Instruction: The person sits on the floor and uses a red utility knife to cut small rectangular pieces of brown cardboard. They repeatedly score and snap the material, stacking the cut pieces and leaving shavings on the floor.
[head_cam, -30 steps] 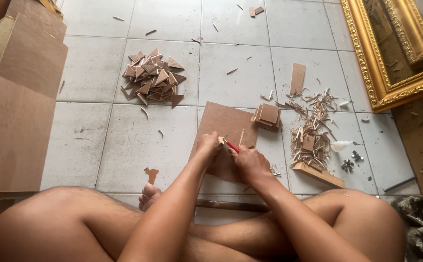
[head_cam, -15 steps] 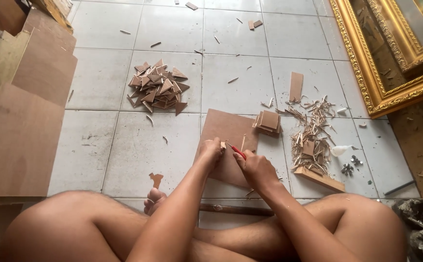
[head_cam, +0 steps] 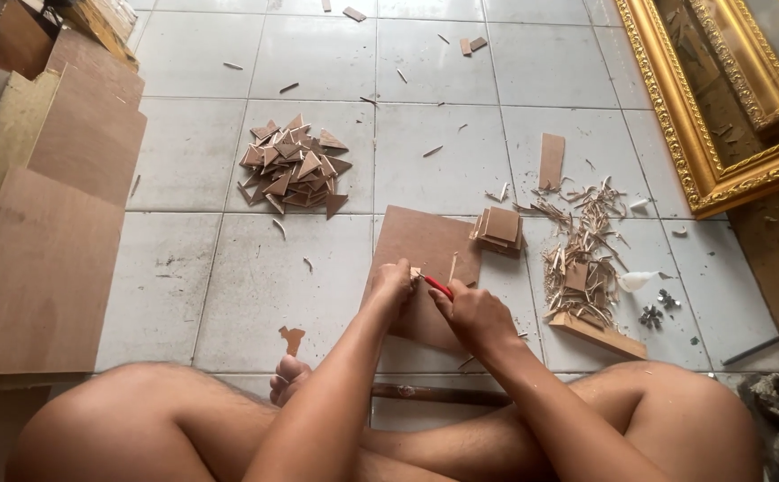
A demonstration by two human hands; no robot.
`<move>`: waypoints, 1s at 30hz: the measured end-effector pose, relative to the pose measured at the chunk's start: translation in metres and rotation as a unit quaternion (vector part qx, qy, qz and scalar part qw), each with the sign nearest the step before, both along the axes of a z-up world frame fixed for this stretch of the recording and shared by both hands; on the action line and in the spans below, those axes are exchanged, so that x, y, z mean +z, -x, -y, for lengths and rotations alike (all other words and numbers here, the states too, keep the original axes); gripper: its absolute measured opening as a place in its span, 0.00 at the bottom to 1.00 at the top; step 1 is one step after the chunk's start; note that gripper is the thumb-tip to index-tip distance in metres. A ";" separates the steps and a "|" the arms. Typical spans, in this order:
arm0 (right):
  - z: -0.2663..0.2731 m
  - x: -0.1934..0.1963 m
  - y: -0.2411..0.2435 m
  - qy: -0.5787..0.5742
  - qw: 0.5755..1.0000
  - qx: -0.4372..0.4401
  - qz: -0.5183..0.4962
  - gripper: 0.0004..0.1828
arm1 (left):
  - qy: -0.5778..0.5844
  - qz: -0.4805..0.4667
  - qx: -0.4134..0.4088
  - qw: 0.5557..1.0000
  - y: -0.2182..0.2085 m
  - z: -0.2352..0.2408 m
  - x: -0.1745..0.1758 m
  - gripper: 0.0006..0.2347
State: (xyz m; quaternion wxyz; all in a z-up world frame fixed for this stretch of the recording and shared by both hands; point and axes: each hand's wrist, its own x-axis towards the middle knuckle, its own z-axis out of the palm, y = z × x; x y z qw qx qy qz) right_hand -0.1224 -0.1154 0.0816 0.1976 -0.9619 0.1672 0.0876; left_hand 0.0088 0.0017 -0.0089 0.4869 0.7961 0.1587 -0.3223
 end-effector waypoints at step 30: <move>0.014 0.017 -0.002 -0.449 0.848 -0.282 0.007 0.34 | 0.256 -0.108 -0.102 0.955 0.006 -0.028 0.032 0.14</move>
